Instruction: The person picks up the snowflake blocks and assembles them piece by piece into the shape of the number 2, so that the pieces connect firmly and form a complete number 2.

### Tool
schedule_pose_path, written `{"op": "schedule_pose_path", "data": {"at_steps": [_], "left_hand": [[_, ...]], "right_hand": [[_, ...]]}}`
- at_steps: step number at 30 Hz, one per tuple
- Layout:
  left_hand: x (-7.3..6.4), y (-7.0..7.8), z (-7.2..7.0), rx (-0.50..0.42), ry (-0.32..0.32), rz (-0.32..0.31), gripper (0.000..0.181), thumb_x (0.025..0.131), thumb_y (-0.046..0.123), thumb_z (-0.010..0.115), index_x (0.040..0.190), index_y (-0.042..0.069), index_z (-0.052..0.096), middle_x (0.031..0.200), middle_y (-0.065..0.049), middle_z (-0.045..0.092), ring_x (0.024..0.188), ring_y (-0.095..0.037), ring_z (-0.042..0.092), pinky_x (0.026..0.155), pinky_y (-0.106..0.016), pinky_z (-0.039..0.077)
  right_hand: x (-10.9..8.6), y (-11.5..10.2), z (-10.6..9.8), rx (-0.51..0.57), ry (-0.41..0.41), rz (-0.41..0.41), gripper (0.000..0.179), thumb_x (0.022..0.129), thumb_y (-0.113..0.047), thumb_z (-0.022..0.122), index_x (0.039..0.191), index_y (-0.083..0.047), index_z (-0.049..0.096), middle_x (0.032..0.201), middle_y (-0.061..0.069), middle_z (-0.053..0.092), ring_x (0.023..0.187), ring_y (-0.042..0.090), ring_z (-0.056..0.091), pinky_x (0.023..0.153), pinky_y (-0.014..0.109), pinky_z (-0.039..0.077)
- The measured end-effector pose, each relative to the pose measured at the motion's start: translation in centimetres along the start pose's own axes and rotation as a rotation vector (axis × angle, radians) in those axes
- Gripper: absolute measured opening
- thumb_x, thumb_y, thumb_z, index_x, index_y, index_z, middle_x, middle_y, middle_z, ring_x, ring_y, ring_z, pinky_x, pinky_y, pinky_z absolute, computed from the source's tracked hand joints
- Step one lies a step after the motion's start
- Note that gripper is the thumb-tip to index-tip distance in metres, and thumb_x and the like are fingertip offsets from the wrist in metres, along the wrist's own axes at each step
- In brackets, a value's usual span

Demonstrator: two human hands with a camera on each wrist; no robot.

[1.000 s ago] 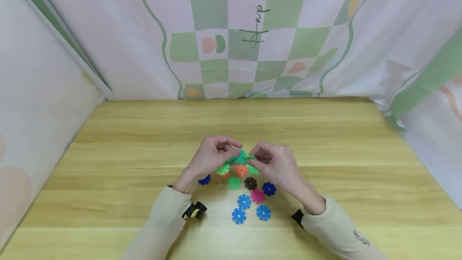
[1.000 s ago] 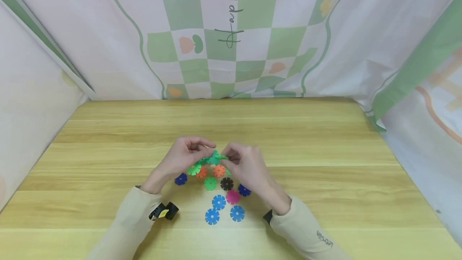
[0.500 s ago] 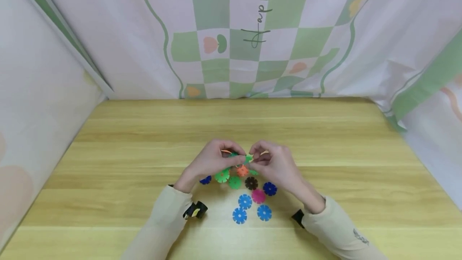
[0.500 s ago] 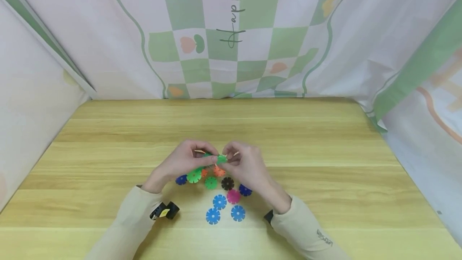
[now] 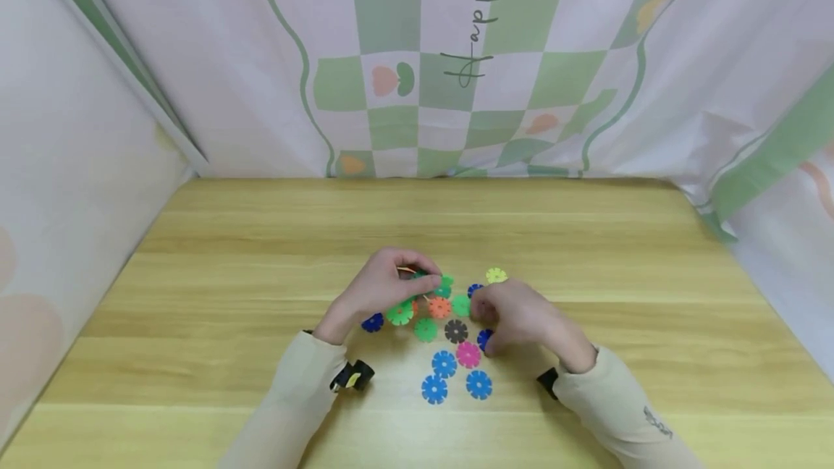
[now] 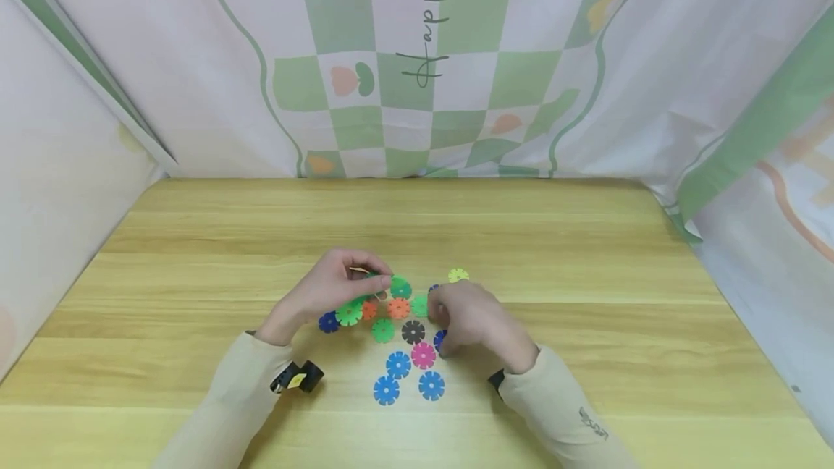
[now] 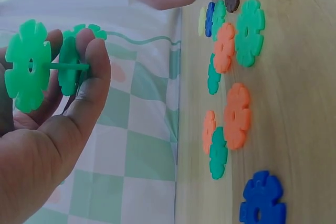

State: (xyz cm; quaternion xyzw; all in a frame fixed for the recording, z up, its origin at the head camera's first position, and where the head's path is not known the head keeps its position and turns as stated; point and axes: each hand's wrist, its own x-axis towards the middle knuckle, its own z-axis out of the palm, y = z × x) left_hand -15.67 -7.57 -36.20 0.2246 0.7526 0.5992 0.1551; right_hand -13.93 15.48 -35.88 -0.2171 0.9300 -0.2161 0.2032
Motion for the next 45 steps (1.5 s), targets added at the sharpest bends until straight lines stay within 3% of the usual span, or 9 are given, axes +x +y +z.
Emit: {"op": "schedule_pose_path", "data": {"at_steps": [4, 13, 17, 22, 25, 29, 32, 36, 45], "left_hand": [[0.0, 0.1, 0.0, 0.009, 0.001, 0.007, 0.012, 0.090, 0.007, 0.066, 0.099, 0.001, 0.070, 0.094, -0.007, 0.068, 0.082, -0.030, 0.066, 0.072, -0.036, 0.056], [0.0, 0.2, 0.0, 0.024, 0.005, 0.012, 0.011, 0.091, 0.006, 0.066, 0.099, 0.000, 0.070, 0.094, -0.010, 0.068, 0.082, -0.033, 0.066, 0.070, -0.030, 0.056], [0.0, 0.2, 0.0, 0.023, -0.006, 0.022, 0.013, 0.091, 0.007, 0.065, 0.100, -0.002, 0.069, 0.095, -0.015, 0.068, 0.083, -0.035, 0.066, 0.071, -0.030, 0.056], [0.0, 0.0, -0.1, 0.032, -0.001, 0.015, 0.013, 0.092, 0.007, 0.064, 0.100, -0.002, 0.069, 0.096, -0.020, 0.067, 0.079, -0.027, 0.066, 0.070, -0.029, 0.055], [0.0, -0.1, -0.1, 0.027, 0.003, 0.007, 0.013, 0.092, 0.007, 0.063, 0.101, -0.002, 0.069, 0.096, -0.021, 0.066, 0.079, -0.027, 0.065, 0.069, -0.029, 0.055], [-0.1, 0.0, -0.1, 0.030, 0.009, -0.008, 0.013, 0.093, 0.008, 0.063, 0.101, 0.000, 0.069, 0.096, -0.018, 0.067, 0.082, -0.035, 0.065, 0.068, -0.029, 0.055], [0.0, 0.0, -0.1, 0.047, 0.014, -0.013, 0.013, 0.093, 0.009, 0.064, 0.101, 0.002, 0.070, 0.095, -0.016, 0.067, 0.083, -0.038, 0.064, 0.068, -0.030, 0.055], [0.0, 0.0, -0.1, 0.046, 0.007, -0.005, 0.014, 0.092, 0.008, 0.064, 0.102, 0.000, 0.069, 0.096, -0.017, 0.067, 0.083, -0.040, 0.064, 0.070, -0.034, 0.055], [0.0, 0.3, -0.1, 0.045, -0.005, 0.017, 0.012, 0.091, 0.006, 0.064, 0.100, 0.000, 0.069, 0.095, -0.018, 0.067, 0.082, -0.041, 0.064, 0.069, -0.034, 0.055]], "right_hand": [[-0.1, 0.1, 0.1, -0.054, -0.061, 0.029, 0.038, 0.061, -0.004, 0.088, 0.082, -0.016, 0.058, 0.074, 0.000, 0.053, 0.068, 0.017, 0.048, 0.061, 0.031, 0.043], [0.1, 0.1, 0.4, -0.102, -0.063, 0.045, 0.035, 0.065, -0.003, 0.086, 0.076, -0.018, 0.056, 0.074, -0.003, 0.054, 0.068, 0.016, 0.049, 0.061, 0.031, 0.043], [0.0, 0.3, 0.4, -0.081, -0.054, 0.010, 0.031, 0.071, -0.001, 0.081, 0.075, -0.016, 0.054, 0.072, -0.001, 0.053, 0.067, 0.016, 0.047, 0.060, 0.030, 0.040], [-0.1, 0.4, 0.1, -0.045, -0.054, -0.055, 0.027, 0.079, 0.002, 0.073, 0.074, -0.015, 0.053, 0.069, -0.003, 0.051, 0.065, 0.013, 0.046, 0.059, 0.027, 0.041], [-0.1, 0.6, -0.2, 0.052, 0.002, -0.132, 0.021, 0.083, 0.003, 0.068, 0.078, -0.013, 0.055, 0.072, -0.003, 0.054, 0.067, 0.012, 0.049, 0.060, 0.026, 0.045], [0.0, 0.4, -0.6, 0.264, 0.154, -0.195, 0.010, 0.088, 0.002, 0.064, 0.088, -0.008, 0.060, 0.081, 0.002, 0.060, 0.073, 0.016, 0.061, 0.064, 0.028, 0.054], [-0.1, 0.1, -0.8, 0.449, 0.240, -0.162, 0.006, 0.090, 0.001, 0.063, 0.095, -0.002, 0.061, 0.087, 0.009, 0.062, 0.075, 0.026, 0.068, 0.065, 0.034, 0.058], [-0.1, -0.3, -1.0, 0.642, 0.290, -0.094, 0.012, 0.091, -0.001, 0.062, 0.101, 0.005, 0.059, 0.091, 0.017, 0.063, 0.074, 0.035, 0.068, 0.066, 0.041, 0.058], [0.0, -0.6, -1.1, 0.765, 0.293, -0.040, 0.019, 0.091, -0.001, 0.062, 0.106, 0.009, 0.056, 0.091, 0.017, 0.066, 0.073, 0.032, 0.067, 0.068, 0.044, 0.058]]}}
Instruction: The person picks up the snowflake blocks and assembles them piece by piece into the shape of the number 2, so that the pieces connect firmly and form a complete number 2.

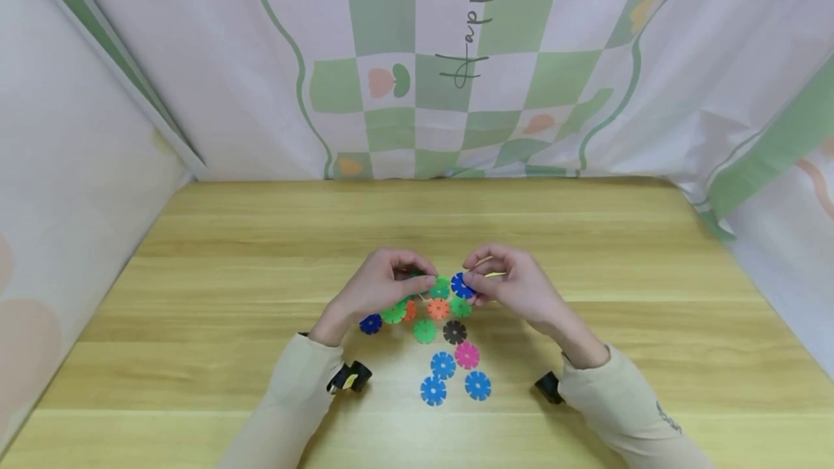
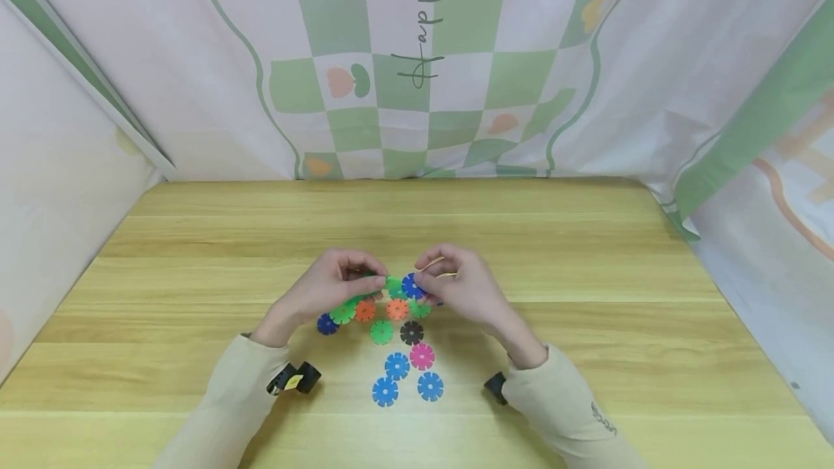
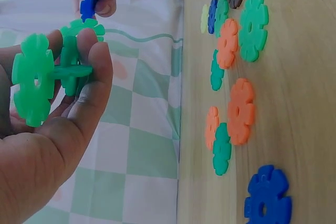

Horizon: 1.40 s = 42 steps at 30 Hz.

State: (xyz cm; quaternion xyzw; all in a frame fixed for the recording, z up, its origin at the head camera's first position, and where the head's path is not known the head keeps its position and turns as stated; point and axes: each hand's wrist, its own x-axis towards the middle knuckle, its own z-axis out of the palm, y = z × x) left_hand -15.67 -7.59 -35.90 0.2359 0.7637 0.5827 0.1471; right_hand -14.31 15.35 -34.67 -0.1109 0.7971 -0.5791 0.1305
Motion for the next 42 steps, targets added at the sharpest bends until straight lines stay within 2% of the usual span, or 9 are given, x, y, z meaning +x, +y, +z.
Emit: {"op": "schedule_pose_path", "data": {"at_steps": [6, 12, 14, 20, 26, 29, 33, 38, 42], "left_hand": [[0.0, 0.0, 0.0, 0.003, -0.017, 0.037, 0.010, 0.091, 0.005, 0.065, 0.099, 0.001, 0.070, 0.095, -0.020, 0.067, 0.079, -0.042, 0.063, 0.067, -0.036, 0.056], [0.0, 0.0, 0.1, -0.007, -0.026, 0.048, 0.010, 0.091, 0.004, 0.064, 0.098, 0.000, 0.069, 0.089, -0.010, 0.068, 0.078, -0.041, 0.063, 0.071, -0.052, 0.054], [0.0, 0.0, 0.1, -0.018, -0.030, 0.044, 0.010, 0.091, 0.004, 0.064, 0.098, -0.001, 0.069, 0.089, -0.012, 0.068, 0.079, -0.042, 0.064, 0.072, -0.055, 0.053], [0.1, -0.1, 0.1, -0.061, -0.038, 0.034, 0.011, 0.091, 0.003, 0.064, 0.099, -0.003, 0.068, 0.096, -0.026, 0.065, 0.084, -0.044, 0.065, 0.076, -0.053, 0.055], [0.0, -0.1, 0.1, -0.045, -0.033, 0.051, 0.008, 0.090, 0.002, 0.065, 0.094, -0.002, 0.070, 0.092, -0.024, 0.067, 0.080, -0.043, 0.065, 0.073, -0.053, 0.055], [0.0, -0.1, 0.2, -0.005, -0.022, 0.068, 0.007, 0.089, 0.002, 0.066, 0.092, -0.001, 0.071, 0.087, -0.016, 0.069, 0.075, -0.042, 0.064, 0.065, -0.040, 0.056], [0.0, -0.2, 0.2, 0.014, -0.012, 0.077, 0.007, 0.088, 0.002, 0.067, 0.091, 0.000, 0.072, 0.082, -0.007, 0.070, 0.071, -0.044, 0.061, 0.055, -0.022, 0.047], [0.1, -0.3, 0.2, 0.027, -0.008, 0.085, 0.007, 0.088, 0.002, 0.067, 0.091, 0.001, 0.073, 0.080, -0.005, 0.070, 0.067, -0.043, 0.059, 0.052, -0.020, 0.042], [0.1, -0.3, 0.3, 0.049, -0.008, 0.084, 0.006, 0.088, 0.003, 0.067, 0.090, 0.002, 0.073, 0.080, -0.004, 0.069, 0.063, -0.040, 0.056, 0.051, -0.020, 0.040]], "right_hand": [[0.0, 0.0, 0.1, 0.009, -0.006, 0.000, 0.020, 0.091, 0.000, 0.062, 0.108, 0.009, 0.055, 0.091, 0.017, 0.067, 0.073, 0.033, 0.067, 0.068, 0.045, 0.057], [0.0, -0.1, 0.3, 0.042, -0.023, 0.017, 0.022, 0.092, -0.001, 0.062, 0.109, 0.010, 0.054, 0.091, 0.017, 0.065, 0.074, 0.030, 0.067, 0.070, 0.044, 0.058], [-0.1, -0.1, 0.4, 0.051, -0.024, 0.025, 0.022, 0.092, -0.002, 0.061, 0.109, 0.009, 0.054, 0.090, 0.017, 0.065, 0.074, 0.029, 0.067, 0.070, 0.043, 0.058], [-0.1, -0.2, 0.6, 0.057, -0.004, 0.018, 0.019, 0.090, -0.001, 0.063, 0.105, 0.009, 0.055, 0.085, 0.015, 0.065, 0.069, 0.024, 0.066, 0.068, 0.042, 0.058], [-0.2, -0.1, 0.9, 0.047, 0.013, 0.001, 0.016, 0.088, 0.000, 0.065, 0.098, 0.010, 0.057, 0.079, 0.013, 0.064, 0.063, 0.018, 0.064, 0.064, 0.040, 0.058], [-0.3, -0.1, 1.0, 0.059, 0.029, -0.003, 0.015, 0.088, 0.003, 0.065, 0.097, 0.011, 0.057, 0.078, 0.013, 0.064, 0.062, 0.017, 0.064, 0.063, 0.038, 0.058], [-0.3, -0.2, 1.3, 0.070, 0.062, -0.005, 0.011, 0.087, 0.004, 0.065, 0.093, 0.009, 0.058, 0.076, 0.012, 0.064, 0.060, 0.016, 0.063, 0.061, 0.036, 0.058], [-0.3, -0.2, 1.5, 0.072, 0.094, 0.007, 0.008, 0.086, 0.004, 0.066, 0.089, 0.003, 0.059, 0.076, 0.011, 0.064, 0.060, 0.016, 0.063, 0.061, 0.035, 0.058], [-0.2, -0.1, 1.6, 0.074, 0.107, 0.016, 0.007, 0.086, 0.004, 0.066, 0.090, 0.003, 0.060, 0.077, 0.011, 0.064, 0.060, 0.016, 0.063, 0.061, 0.036, 0.058]]}}
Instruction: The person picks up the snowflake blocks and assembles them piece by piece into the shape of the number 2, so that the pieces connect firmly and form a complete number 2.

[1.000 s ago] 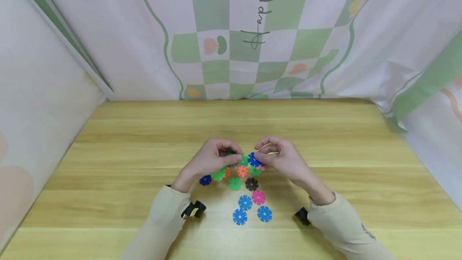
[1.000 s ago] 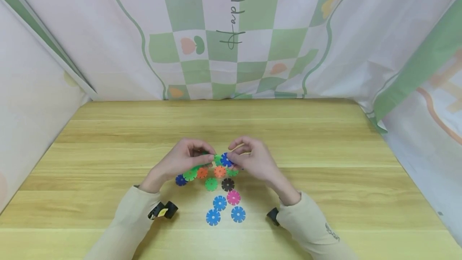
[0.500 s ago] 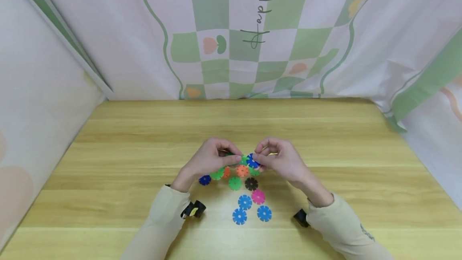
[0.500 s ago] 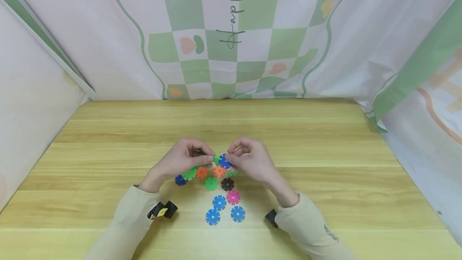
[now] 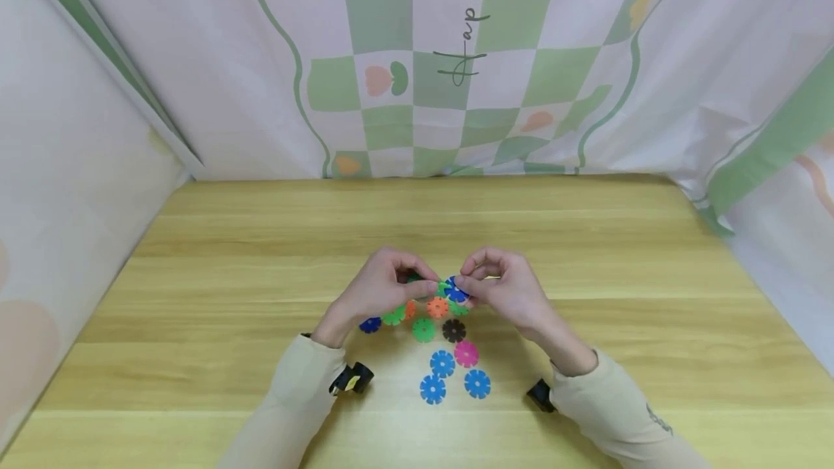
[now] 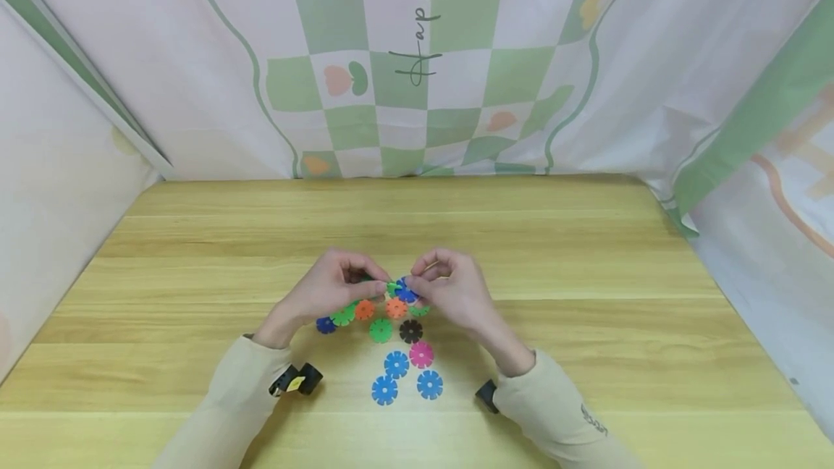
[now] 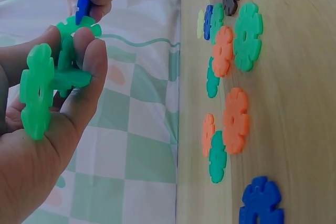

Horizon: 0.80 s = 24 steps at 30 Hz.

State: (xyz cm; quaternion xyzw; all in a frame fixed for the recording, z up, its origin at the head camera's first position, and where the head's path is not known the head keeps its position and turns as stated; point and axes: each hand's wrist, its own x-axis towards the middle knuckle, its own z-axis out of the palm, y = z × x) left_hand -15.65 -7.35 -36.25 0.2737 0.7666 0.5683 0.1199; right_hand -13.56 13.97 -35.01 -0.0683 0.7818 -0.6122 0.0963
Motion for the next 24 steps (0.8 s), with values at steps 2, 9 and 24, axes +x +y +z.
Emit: {"op": "schedule_pose_path", "data": {"at_steps": [2, 9, 24], "left_hand": [[0.0, 0.0, 0.0, 0.013, -0.001, -0.005, 0.006, 0.089, 0.004, 0.067, 0.090, 0.003, 0.073, 0.080, -0.002, 0.069, 0.062, -0.035, 0.055, 0.051, -0.020, 0.039], [-0.1, 0.3, -0.5, 0.023, 0.005, -0.018, 0.007, 0.089, 0.006, 0.067, 0.092, 0.003, 0.073, 0.081, -0.003, 0.069, 0.063, -0.028, 0.057, 0.053, -0.021, 0.041], [-0.3, 0.4, -0.6, -0.046, 0.034, -0.061, 0.008, 0.090, 0.003, 0.065, 0.096, 0.001, 0.071, 0.088, -0.016, 0.069, 0.079, -0.044, 0.064, 0.069, -0.051, 0.054]], "right_hand": [[0.0, 0.0, 0.1, -0.001, 0.006, 0.006, 0.008, 0.086, 0.004, 0.067, 0.089, 0.002, 0.060, 0.077, 0.011, 0.064, 0.060, 0.016, 0.063, 0.061, 0.037, 0.058], [0.2, -0.3, -0.3, -0.021, -0.050, 0.014, 0.016, 0.091, -0.003, 0.064, 0.101, 0.008, 0.058, 0.085, 0.014, 0.068, 0.068, 0.025, 0.067, 0.068, 0.042, 0.058], [1.5, 2.2, -2.5, -0.760, -0.222, -0.061, 0.032, 0.086, -0.010, 0.070, 0.117, -0.007, 0.065, 0.095, 0.010, 0.066, 0.086, 0.024, 0.060, 0.072, 0.040, 0.051]]}}
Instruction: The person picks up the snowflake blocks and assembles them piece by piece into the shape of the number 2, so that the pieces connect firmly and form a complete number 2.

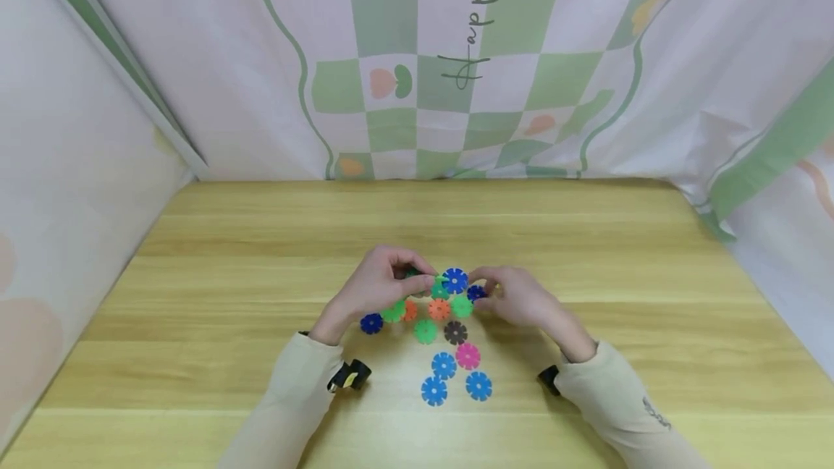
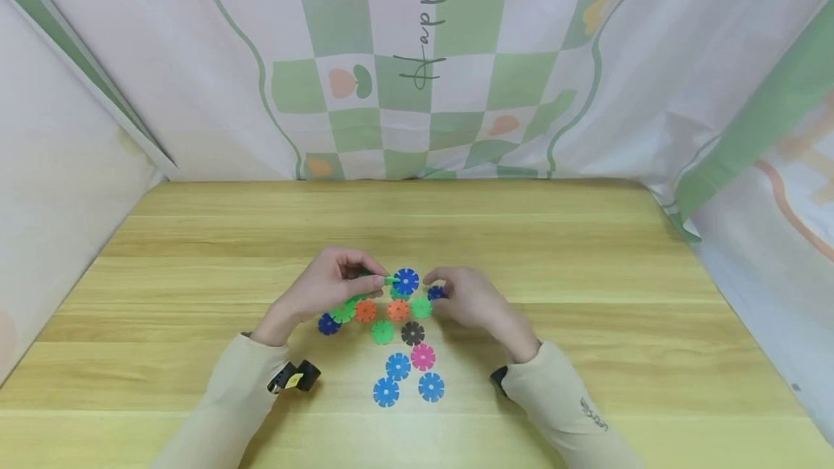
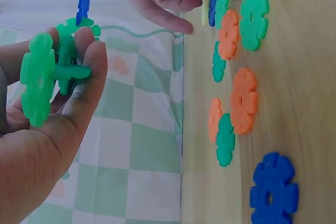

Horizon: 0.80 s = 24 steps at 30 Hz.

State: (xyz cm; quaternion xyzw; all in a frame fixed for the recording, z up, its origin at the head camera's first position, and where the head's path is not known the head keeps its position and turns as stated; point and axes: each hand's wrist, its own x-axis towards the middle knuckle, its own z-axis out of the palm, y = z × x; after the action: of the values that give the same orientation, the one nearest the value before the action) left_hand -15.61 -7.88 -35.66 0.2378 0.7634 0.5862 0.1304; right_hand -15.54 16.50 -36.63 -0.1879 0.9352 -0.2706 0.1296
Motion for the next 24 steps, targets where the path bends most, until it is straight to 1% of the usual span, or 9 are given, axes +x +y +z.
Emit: {"op": "schedule_pose_path", "data": {"at_steps": [1, 2, 4, 6, 8, 12, 17, 19, 24], "left_hand": [[0.00, 0.02, 0.00, -0.004, -0.002, 0.001, 0.008, 0.090, 0.003, 0.065, 0.096, 0.001, 0.071, 0.089, -0.016, 0.069, 0.079, -0.044, 0.064, 0.070, -0.054, 0.054], [0.01, 0.05, 0.00, -0.008, -0.004, 0.003, 0.009, 0.090, 0.003, 0.065, 0.096, 0.000, 0.070, 0.090, -0.018, 0.069, 0.079, -0.045, 0.063, 0.071, -0.056, 0.053], [0.03, 0.09, -0.01, -0.012, -0.009, 0.006, 0.009, 0.090, 0.002, 0.065, 0.096, 0.000, 0.070, 0.089, -0.016, 0.069, 0.080, -0.045, 0.064, 0.072, -0.056, 0.053], [0.02, 0.12, -0.04, -0.019, -0.015, 0.008, 0.009, 0.090, 0.002, 0.064, 0.097, 0.000, 0.070, 0.090, -0.017, 0.069, 0.080, -0.045, 0.064, 0.072, -0.056, 0.053], [0.01, 0.15, -0.05, -0.023, -0.018, 0.010, 0.009, 0.090, 0.002, 0.064, 0.098, -0.001, 0.070, 0.091, -0.018, 0.068, 0.081, -0.045, 0.064, 0.072, -0.056, 0.053], [0.00, 0.07, -0.09, -0.026, -0.017, 0.010, 0.010, 0.090, 0.002, 0.064, 0.098, -0.001, 0.069, 0.094, -0.023, 0.067, 0.082, -0.046, 0.063, 0.073, -0.056, 0.053], [0.02, -0.05, -0.15, -0.014, -0.006, 0.011, 0.010, 0.090, 0.002, 0.064, 0.098, 0.000, 0.070, 0.092, -0.020, 0.067, 0.080, -0.042, 0.064, 0.074, -0.055, 0.053], [0.01, -0.04, -0.18, -0.002, 0.000, 0.013, 0.009, 0.090, 0.003, 0.064, 0.098, 0.001, 0.070, 0.092, -0.017, 0.068, 0.079, -0.039, 0.065, 0.073, -0.052, 0.054], [0.00, -0.01, -0.27, 0.025, 0.006, 0.015, 0.009, 0.090, 0.003, 0.065, 0.098, 0.003, 0.070, 0.090, -0.009, 0.068, 0.079, -0.036, 0.065, 0.067, -0.032, 0.055]], "right_hand": [[0.06, 0.07, 0.05, -0.011, -0.023, 0.018, 0.034, 0.085, -0.010, 0.071, 0.119, -0.007, 0.064, 0.096, 0.011, 0.065, 0.087, 0.025, 0.060, 0.074, 0.042, 0.052], [0.11, 0.11, 0.07, -0.016, -0.045, 0.038, 0.037, 0.085, -0.009, 0.071, 0.121, -0.007, 0.063, 0.094, 0.010, 0.065, 0.084, 0.024, 0.059, 0.072, 0.040, 0.051], [0.12, 0.16, 0.06, -0.024, -0.072, 0.056, 0.040, 0.084, -0.008, 0.072, 0.123, -0.007, 0.062, 0.087, 0.009, 0.063, 0.078, 0.021, 0.057, 0.067, 0.036, 0.050], [0.08, 0.17, 0.03, -0.034, -0.084, 0.065, 0.037, 0.083, -0.006, 0.072, 0.119, -0.007, 0.064, 0.083, 0.007, 0.061, 0.074, 0.019, 0.055, 0.063, 0.032, 0.048], [0.03, 0.15, 0.04, -0.043, -0.083, 0.075, 0.032, 0.082, -0.003, 0.072, 0.113, -0.007, 0.065, 0.078, 0.005, 0.058, 0.069, 0.017, 0.051, 0.060, 0.029, 0.045], [-0.09, 0.09, 0.19, -0.076, -0.063, 0.085, 0.023, 0.079, 0.001, 0.073, 0.099, -0.007, 0.064, 0.077, 0.004, 0.056, 0.068, 0.018, 0.051, 0.060, 0.029, 0.045], [-0.19, 0.00, 0.28, -0.081, -0.051, 0.114, 0.023, 0.078, 0.003, 0.073, 0.093, -0.007, 0.060, 0.078, 0.005, 0.056, 0.070, 0.020, 0.050, 0.063, 0.030, 0.045], [-0.26, 0.00, 0.28, -0.065, -0.049, 0.126, 0.023, 0.078, 0.004, 0.072, 0.092, -0.008, 0.058, 0.079, 0.005, 0.056, 0.070, 0.020, 0.050, 0.063, 0.031, 0.046], [-0.42, 0.07, 0.09, -0.009, -0.041, 0.119, 0.021, 0.080, 0.008, 0.066, 0.090, -0.010, 0.058, 0.077, 0.005, 0.058, 0.070, 0.020, 0.053, 0.061, 0.030, 0.046]]}}
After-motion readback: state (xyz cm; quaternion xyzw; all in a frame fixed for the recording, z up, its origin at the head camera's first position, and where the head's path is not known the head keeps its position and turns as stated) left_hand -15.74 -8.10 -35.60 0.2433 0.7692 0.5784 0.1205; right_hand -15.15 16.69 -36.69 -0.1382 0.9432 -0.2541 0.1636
